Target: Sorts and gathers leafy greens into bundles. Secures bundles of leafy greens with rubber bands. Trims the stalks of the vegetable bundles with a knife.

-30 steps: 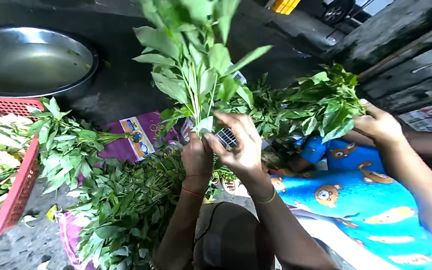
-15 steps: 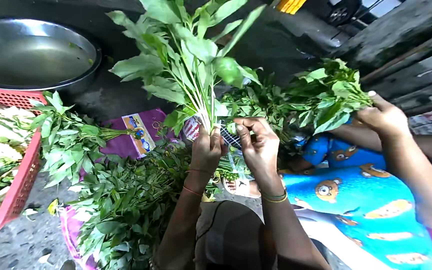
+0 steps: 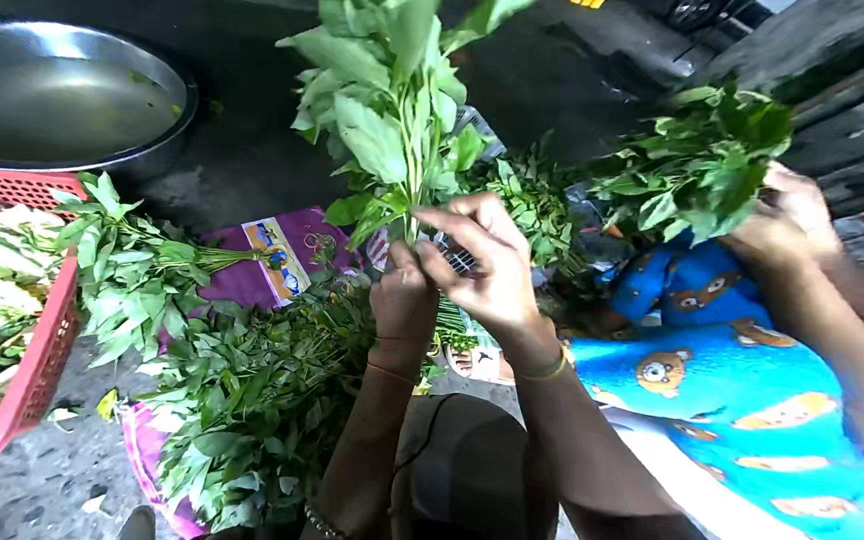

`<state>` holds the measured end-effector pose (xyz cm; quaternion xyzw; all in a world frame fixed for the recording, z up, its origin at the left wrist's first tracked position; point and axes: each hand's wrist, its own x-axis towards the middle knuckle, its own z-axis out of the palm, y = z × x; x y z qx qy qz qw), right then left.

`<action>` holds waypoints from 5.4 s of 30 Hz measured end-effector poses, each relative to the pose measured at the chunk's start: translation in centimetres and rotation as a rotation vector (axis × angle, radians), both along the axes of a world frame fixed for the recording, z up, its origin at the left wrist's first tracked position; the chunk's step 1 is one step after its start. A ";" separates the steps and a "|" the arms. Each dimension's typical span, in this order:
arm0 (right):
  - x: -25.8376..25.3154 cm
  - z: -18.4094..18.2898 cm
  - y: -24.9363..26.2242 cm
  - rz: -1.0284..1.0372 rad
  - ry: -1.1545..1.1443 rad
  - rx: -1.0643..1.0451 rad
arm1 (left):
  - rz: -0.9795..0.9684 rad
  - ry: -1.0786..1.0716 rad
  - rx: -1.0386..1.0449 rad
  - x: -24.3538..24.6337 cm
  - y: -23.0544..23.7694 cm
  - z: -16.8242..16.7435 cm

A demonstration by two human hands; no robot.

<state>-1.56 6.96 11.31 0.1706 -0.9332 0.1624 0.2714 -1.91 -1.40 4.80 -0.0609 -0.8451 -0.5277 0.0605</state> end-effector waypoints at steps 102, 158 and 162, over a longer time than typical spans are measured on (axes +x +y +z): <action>3.0 -1.7 3.4 0.004 -0.149 -0.866 | -0.834 -0.762 1.714 -1.1 -2.8 -2.6; -2.3 5.2 2.8 -0.401 0.235 0.052 | -0.425 -0.207 0.697 -0.5 -0.9 -1.9; -3.0 5.2 3.2 -0.337 0.163 -0.300 | -0.390 -0.224 0.778 -0.4 -1.6 -1.5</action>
